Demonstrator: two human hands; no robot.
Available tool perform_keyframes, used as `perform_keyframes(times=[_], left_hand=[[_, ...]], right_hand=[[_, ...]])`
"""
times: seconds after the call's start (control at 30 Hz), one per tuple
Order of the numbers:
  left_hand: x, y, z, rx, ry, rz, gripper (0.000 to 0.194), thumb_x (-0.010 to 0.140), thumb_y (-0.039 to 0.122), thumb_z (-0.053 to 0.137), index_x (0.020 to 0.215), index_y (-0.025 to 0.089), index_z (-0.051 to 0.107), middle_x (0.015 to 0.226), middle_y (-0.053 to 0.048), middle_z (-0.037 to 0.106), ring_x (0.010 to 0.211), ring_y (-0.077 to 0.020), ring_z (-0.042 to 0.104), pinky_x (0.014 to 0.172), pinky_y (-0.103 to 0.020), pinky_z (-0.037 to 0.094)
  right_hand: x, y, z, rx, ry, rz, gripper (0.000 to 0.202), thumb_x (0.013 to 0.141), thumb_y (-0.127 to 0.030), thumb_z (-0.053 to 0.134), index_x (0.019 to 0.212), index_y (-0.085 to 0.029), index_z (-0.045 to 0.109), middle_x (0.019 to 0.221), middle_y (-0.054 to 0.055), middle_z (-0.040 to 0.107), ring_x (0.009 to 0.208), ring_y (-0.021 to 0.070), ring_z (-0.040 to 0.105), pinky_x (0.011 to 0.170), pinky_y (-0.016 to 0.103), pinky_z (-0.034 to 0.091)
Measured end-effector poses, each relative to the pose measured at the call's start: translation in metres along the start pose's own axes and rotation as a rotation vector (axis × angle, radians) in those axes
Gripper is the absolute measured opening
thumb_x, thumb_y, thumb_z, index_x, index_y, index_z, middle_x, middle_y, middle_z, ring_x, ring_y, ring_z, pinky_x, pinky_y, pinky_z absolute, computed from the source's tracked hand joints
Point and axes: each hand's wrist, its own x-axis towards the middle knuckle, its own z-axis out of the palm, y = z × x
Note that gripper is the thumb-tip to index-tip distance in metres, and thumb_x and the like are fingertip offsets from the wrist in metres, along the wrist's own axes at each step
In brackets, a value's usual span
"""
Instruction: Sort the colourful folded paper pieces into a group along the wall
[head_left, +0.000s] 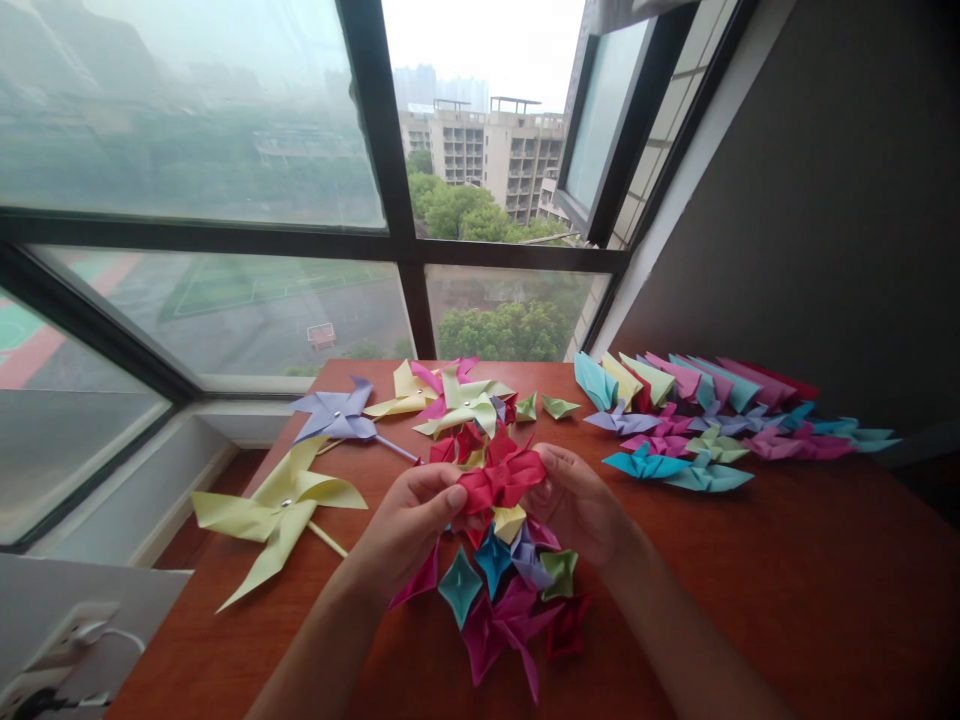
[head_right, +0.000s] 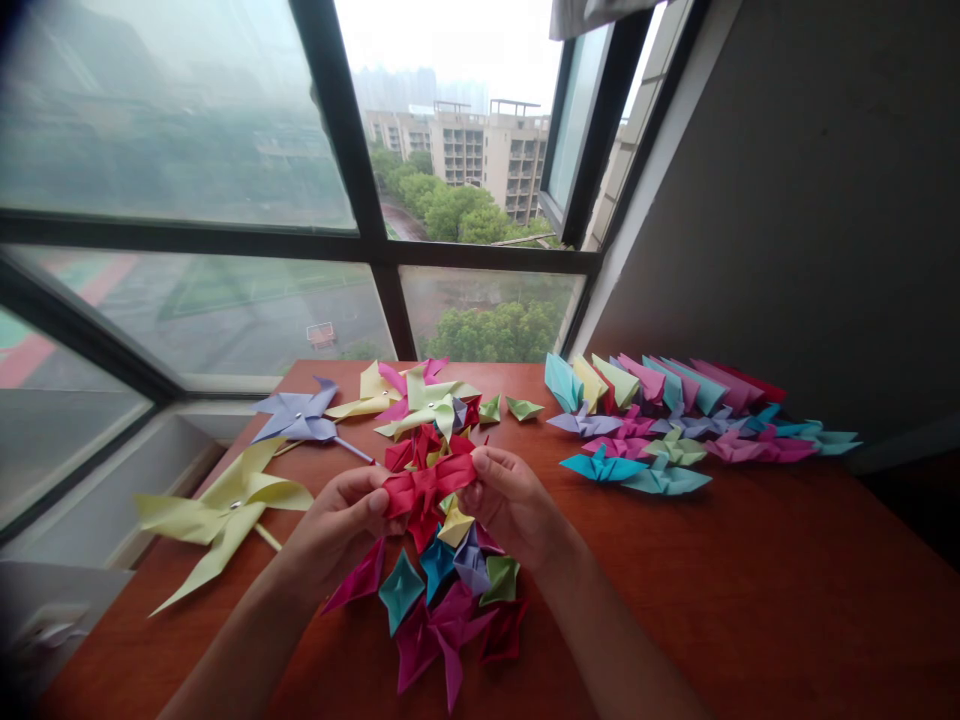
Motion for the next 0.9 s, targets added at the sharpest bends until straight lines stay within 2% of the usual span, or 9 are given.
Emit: perform_keyframes(times=[0.17, 0.37, 0.53, 0.7, 0.9], left_hand=[[-0.0024, 0.0003, -0.0011, -0.010, -0.014, 0.019, 0.029, 0.064, 0.036, 0.093, 0.068, 0.015, 0.073, 0.057, -0.001, 0.068, 0.054, -0.0103, 0.056, 0.053, -0.019, 0.043], [-0.0048, 0.0005, -0.0024, -0.046, -0.100, 0.076, 0.019, 0.067, 0.030, 0.091, 0.069, 0.017, 0.077, 0.061, -0.001, 0.069, 0.060, -0.0116, 0.057, 0.058, -0.020, 0.044], [-0.0029, 0.0008, -0.0008, -0.008, -0.096, 0.092, 0.017, 0.068, 0.031, 0.090, 0.071, 0.018, 0.078, 0.067, -0.001, 0.068, 0.060, -0.0114, 0.056, 0.057, -0.021, 0.043], [-0.0005, 0.0015, -0.0019, 0.105, -0.035, 0.070, 0.021, 0.072, 0.034, 0.087, 0.073, 0.015, 0.078, 0.070, -0.002, 0.068, 0.062, -0.0111, 0.055, 0.058, -0.021, 0.043], [0.0037, 0.0021, -0.0003, 0.249, 0.056, 0.062, 0.020, 0.077, 0.036, 0.082, 0.083, 0.017, 0.078, 0.069, -0.001, 0.068, 0.066, -0.0133, 0.056, 0.063, -0.022, 0.044]], right_hand=[[0.0005, 0.0011, 0.0003, -0.049, 0.018, -0.021, 0.039, 0.077, -0.044, 0.081, 0.065, -0.018, 0.054, 0.056, -0.006, 0.045, 0.052, 0.0070, 0.041, 0.053, 0.019, 0.039], [-0.0001, 0.0006, 0.0028, -0.081, 0.018, -0.069, 0.044, 0.077, -0.051, 0.079, 0.065, -0.020, 0.050, 0.055, -0.007, 0.041, 0.049, 0.0065, 0.036, 0.053, 0.020, 0.041], [0.0028, 0.0052, -0.0013, 0.003, 0.033, -0.035, 0.038, 0.077, -0.046, 0.081, 0.069, -0.019, 0.055, 0.058, -0.006, 0.050, 0.051, 0.0063, 0.045, 0.056, 0.019, 0.045], [0.0058, 0.0012, -0.0060, 0.000, 0.108, -0.048, 0.028, 0.079, -0.043, 0.079, 0.080, -0.020, 0.062, 0.074, -0.002, 0.066, 0.064, 0.0093, 0.060, 0.063, 0.021, 0.053], [0.0079, -0.0042, -0.0057, 0.027, 0.136, -0.088, 0.021, 0.080, -0.034, 0.079, 0.084, -0.019, 0.066, 0.083, 0.000, 0.073, 0.070, 0.0108, 0.066, 0.061, 0.020, 0.053]])
